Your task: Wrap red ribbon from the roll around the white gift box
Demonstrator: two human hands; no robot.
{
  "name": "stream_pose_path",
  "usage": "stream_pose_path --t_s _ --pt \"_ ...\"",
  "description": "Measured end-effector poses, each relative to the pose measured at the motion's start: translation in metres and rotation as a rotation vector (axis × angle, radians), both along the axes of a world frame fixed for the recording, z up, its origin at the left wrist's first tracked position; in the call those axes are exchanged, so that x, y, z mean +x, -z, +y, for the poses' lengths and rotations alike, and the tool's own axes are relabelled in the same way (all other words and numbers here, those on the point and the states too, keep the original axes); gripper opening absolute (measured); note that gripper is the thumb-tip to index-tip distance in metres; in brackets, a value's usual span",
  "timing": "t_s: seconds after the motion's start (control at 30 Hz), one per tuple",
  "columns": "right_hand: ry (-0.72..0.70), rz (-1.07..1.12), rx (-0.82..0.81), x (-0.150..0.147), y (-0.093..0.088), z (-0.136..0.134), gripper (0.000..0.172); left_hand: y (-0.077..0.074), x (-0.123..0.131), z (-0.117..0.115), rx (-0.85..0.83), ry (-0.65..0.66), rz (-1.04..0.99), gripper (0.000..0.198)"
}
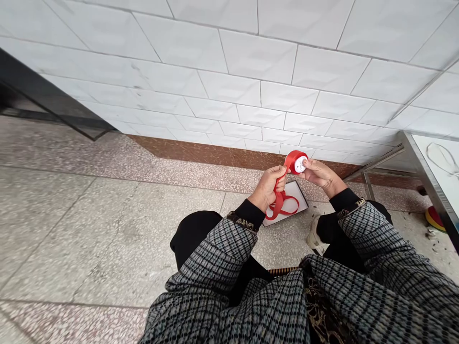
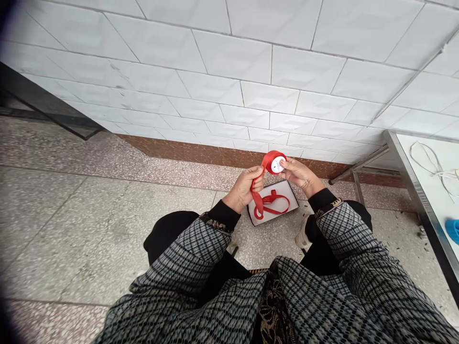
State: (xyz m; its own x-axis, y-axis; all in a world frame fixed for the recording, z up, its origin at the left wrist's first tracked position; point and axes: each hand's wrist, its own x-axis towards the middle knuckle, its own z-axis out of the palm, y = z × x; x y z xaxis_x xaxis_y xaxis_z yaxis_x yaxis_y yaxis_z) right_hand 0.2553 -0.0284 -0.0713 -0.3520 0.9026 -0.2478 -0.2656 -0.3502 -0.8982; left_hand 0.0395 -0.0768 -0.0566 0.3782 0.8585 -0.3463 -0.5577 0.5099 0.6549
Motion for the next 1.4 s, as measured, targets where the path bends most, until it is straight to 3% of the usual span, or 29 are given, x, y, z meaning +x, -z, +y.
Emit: stream_pose_path --t_s 0.17,0.33,0.7,0.8,1.03,1.13,1.4 --pt "0.014 0.042 0.020 -0.010 0.006 0.004 0.066 -0.006 0.001 0.006 -0.034 -0.002 0.050 0.041" --pt "0.042 0.093 0.026 -0.015 0.013 0.004 0.061 -0.005 0.003 0.007 -0.058 -0.024 -0.031 0.046" --pt "0.101 0.141 -0.010 -0.020 0.019 0.001 0.060 0.005 0.010 -0.002 0.074 -0.171 0.028 0.045" --pt "0.106 0.141 0.010 -0.023 0.021 -0.003 0.060 0.005 0.009 0.000 0.094 -0.120 0.008 0.052" --pt "0.007 0.121 0.019 -0.027 0.027 -0.012 0.057 0.009 -0.004 0.010 0.103 0.033 -0.024 0.035" --pt "-0.098 0.054 0.010 -0.016 0.018 -0.009 0.060 0.010 -0.014 0.012 0.111 0.087 -0.045 0.035" --pt "-0.378 -0.344 0.269 0.016 -0.032 0.001 0.064 0.018 -0.024 0.010 0.089 0.353 0.059 0.041"
